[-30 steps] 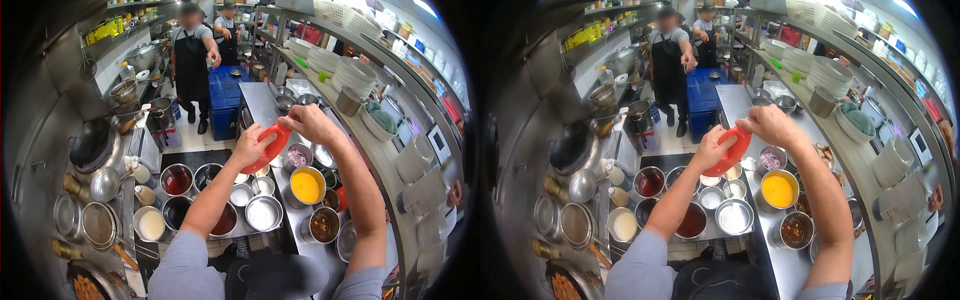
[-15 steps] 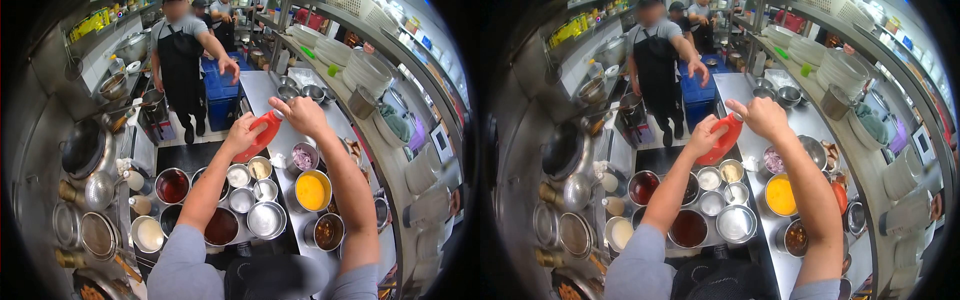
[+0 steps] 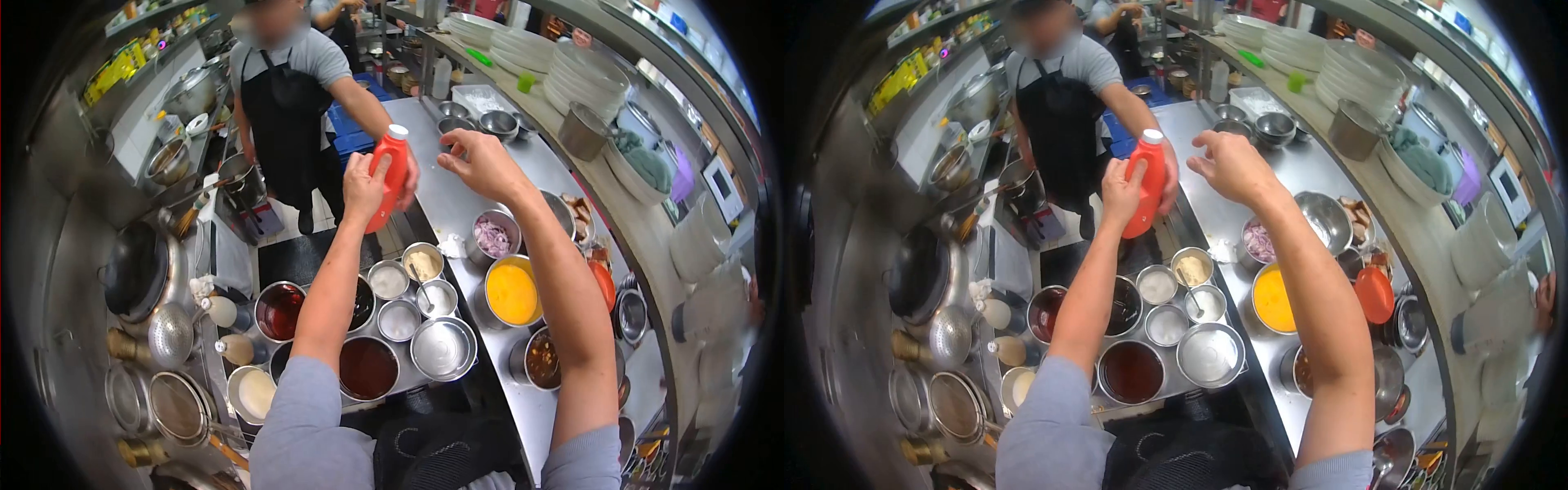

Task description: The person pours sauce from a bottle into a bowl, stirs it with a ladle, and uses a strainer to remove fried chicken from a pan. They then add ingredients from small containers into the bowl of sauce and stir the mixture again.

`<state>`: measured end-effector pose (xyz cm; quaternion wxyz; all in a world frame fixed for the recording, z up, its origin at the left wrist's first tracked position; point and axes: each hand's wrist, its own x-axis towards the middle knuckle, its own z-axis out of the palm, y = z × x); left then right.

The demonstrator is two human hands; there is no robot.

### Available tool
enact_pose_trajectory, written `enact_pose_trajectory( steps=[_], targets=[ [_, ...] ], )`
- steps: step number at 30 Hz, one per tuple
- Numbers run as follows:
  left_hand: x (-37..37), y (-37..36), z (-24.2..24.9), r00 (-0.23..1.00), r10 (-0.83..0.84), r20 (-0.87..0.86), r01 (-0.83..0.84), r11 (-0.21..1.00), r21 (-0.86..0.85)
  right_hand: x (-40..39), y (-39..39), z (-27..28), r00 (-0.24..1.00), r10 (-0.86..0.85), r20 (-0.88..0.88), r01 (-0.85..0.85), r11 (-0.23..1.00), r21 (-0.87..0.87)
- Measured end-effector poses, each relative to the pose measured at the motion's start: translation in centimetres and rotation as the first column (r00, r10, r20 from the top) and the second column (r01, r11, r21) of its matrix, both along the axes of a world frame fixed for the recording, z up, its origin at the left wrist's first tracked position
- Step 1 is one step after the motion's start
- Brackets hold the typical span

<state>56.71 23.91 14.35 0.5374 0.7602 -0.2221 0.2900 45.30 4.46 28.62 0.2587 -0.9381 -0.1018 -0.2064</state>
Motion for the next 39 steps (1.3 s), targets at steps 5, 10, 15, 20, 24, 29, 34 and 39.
enact_pose_trajectory(
  steps=[5, 10, 15, 20, 24, 29, 34, 39],
  targets=[
    [3.7, -0.5, -2.1, 0.950, 0.259, 0.173, -0.267, 0.963, 0.022, -7.9, -2.2, -0.7, 0.998, 0.031, -0.055, -0.032, 0.999, -0.017],
    [7.5, -1.3, -2.2, 0.966, -0.142, -0.216, 0.081, 0.961, -0.266, -22.4, -5.4, -4.5, 0.977, -0.211, -0.002, 0.210, 0.972, -0.102],
    [13.9, 3.2, -2.6, 0.840, 0.542, -0.012, -0.541, 0.836, -0.093, -43.5, -7.5, -8.0, 0.625, -0.684, -0.376, 0.670, 0.717, -0.192],
    [-7.2, -6.1, 4.1, 0.986, 0.024, 0.166, 0.053, 0.894, -0.444, -70.7, -9.3, -10.8, -0.261, -0.919, -0.295, 0.859, -0.081, -0.506],
    [-28.2, -14.6, 3.9, 0.848, -0.517, 0.116, 0.528, 0.808, -0.262, -86.5, -6.8, -16.6, -0.558, -0.716, -0.420, 0.706, -0.143, -0.694],
    [-48.3, -20.3, -5.1, 0.176, -0.936, -0.304, 0.909, 0.273, -0.316, -92.5, -3.7, -23.7, -0.279, -0.809, -0.518, 0.884, -0.006, -0.467],
    [-64.1, -25.5, -14.0, -0.151, -0.712, -0.686, 0.882, 0.217, -0.419, -93.1, -1.3, -19.4, 0.009, -0.771, -0.637, 1.000, -0.006, 0.021],
    [-72.3, -28.8, -15.7, -0.092, -0.565, -0.820, 0.823, 0.420, -0.382, -94.5, -1.5, -18.5, 0.032, -0.700, -0.713, 0.969, -0.152, 0.193]
  ],
)
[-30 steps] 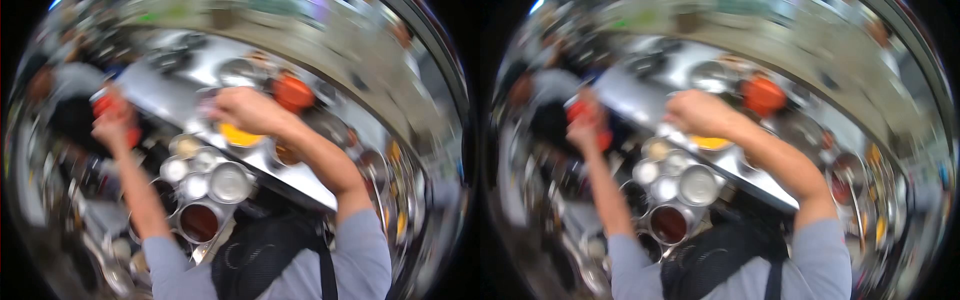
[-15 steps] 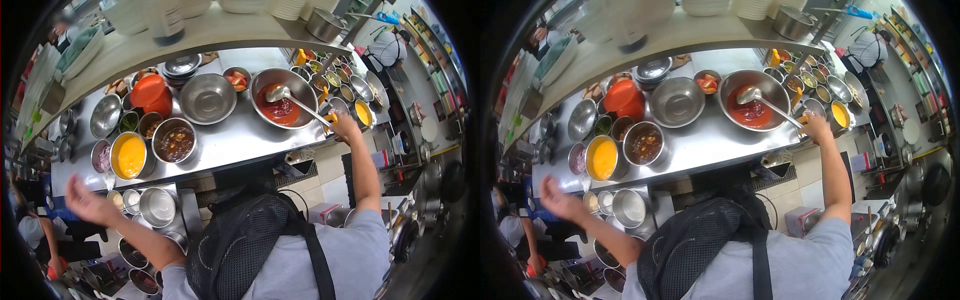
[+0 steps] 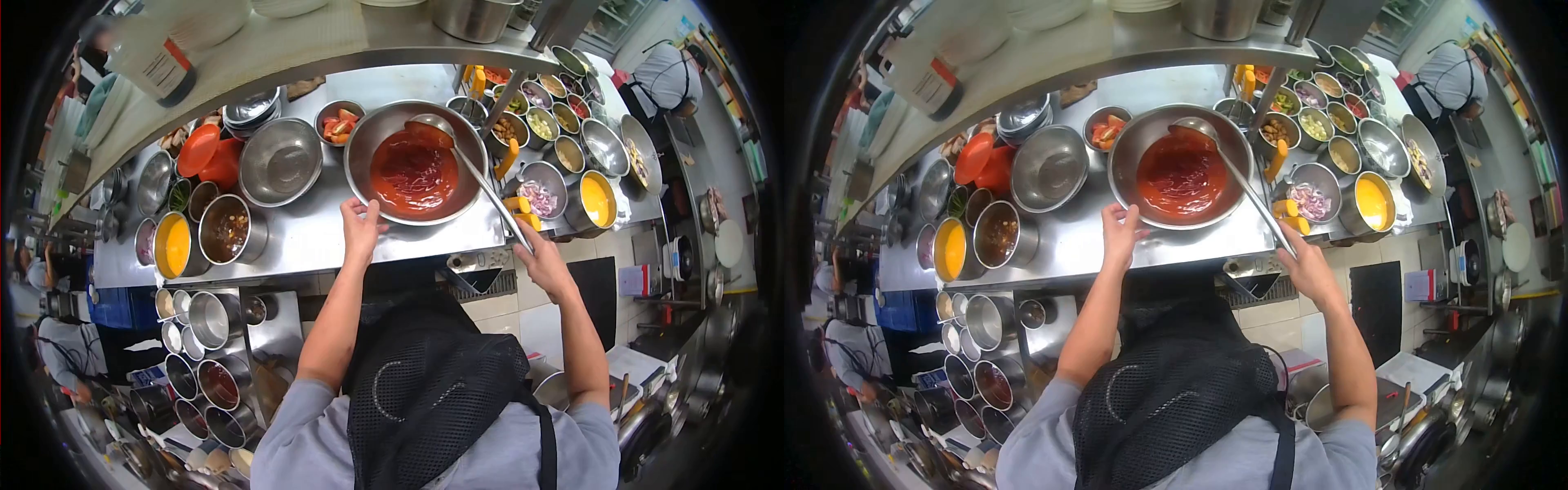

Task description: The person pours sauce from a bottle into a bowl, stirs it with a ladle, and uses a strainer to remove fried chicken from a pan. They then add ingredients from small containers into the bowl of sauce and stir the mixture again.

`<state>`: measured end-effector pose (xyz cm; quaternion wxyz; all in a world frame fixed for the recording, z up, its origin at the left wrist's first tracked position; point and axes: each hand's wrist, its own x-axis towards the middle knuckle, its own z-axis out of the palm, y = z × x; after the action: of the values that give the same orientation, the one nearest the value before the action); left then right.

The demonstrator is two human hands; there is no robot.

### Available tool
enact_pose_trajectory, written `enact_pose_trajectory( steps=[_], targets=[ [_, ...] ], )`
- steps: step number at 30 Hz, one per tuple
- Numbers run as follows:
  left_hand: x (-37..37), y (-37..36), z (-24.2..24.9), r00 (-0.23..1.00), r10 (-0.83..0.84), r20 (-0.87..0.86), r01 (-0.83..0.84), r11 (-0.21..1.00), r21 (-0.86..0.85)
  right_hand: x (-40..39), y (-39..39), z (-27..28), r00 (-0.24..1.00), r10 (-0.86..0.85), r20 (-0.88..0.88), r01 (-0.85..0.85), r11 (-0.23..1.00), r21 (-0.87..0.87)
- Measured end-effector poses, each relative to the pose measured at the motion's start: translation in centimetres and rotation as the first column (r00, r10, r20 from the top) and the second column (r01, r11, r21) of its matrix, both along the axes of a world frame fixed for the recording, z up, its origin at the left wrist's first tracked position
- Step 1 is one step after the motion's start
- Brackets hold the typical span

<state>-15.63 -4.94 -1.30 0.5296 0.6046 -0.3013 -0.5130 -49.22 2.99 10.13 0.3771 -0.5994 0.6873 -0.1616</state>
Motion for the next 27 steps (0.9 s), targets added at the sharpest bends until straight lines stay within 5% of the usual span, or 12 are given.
enact_pose_trajectory(
  steps=[5, 8, 10, 14, 19, 22, 25, 27],
  targets=[
    [0.4, -1.3, -3.2, 0.995, -0.090, -0.050, 0.094, 0.991, 0.094, -1.2, -1.0, -0.9, 0.983, 0.105, -0.148, -0.119, 0.989, -0.091],
    [0.9, -1.4, -3.7, 0.994, -0.110, -0.022, 0.111, 0.991, 0.074, 0.2, 0.0, 2.9, 0.974, 0.176, -0.145, -0.158, 0.979, 0.131],
    [0.7, -1.1, -2.6, 0.986, -0.123, -0.114, 0.128, 0.991, 0.034, 1.2, 0.9, 4.7, 0.992, 0.000, 0.127, -0.048, 0.927, 0.372],
    [1.1, -1.3, -2.4, 0.972, -0.137, -0.193, 0.138, 0.990, -0.010, 3.3, 1.5, 5.3, 0.910, -0.146, 0.389, -0.062, 0.878, 0.474],
    [1.6, -1.7, -3.0, 0.966, -0.178, -0.188, 0.178, 0.984, -0.018, 7.4, 0.7, 1.4, 0.895, -0.131, 0.427, -0.093, 0.880, 0.465],
    [2.4, -1.8, -3.1, 0.970, -0.173, -0.172, 0.173, 0.985, -0.016, 9.1, 0.3, -2.5, 0.967, 0.210, -0.146, -0.223, 0.972, -0.077],
    [3.3, -2.2, -3.9, 0.960, -0.196, -0.199, 0.191, 0.981, -0.043, 9.2, 1.0, -3.2, 0.901, 0.157, -0.405, -0.211, 0.973, -0.092],
    [3.6, -2.4, -4.2, 0.949, -0.218, -0.230, 0.207, 0.976, -0.071, 9.5, 2.8, -3.0, 0.904, 0.127, -0.408, -0.211, 0.963, -0.168]
  ],
)
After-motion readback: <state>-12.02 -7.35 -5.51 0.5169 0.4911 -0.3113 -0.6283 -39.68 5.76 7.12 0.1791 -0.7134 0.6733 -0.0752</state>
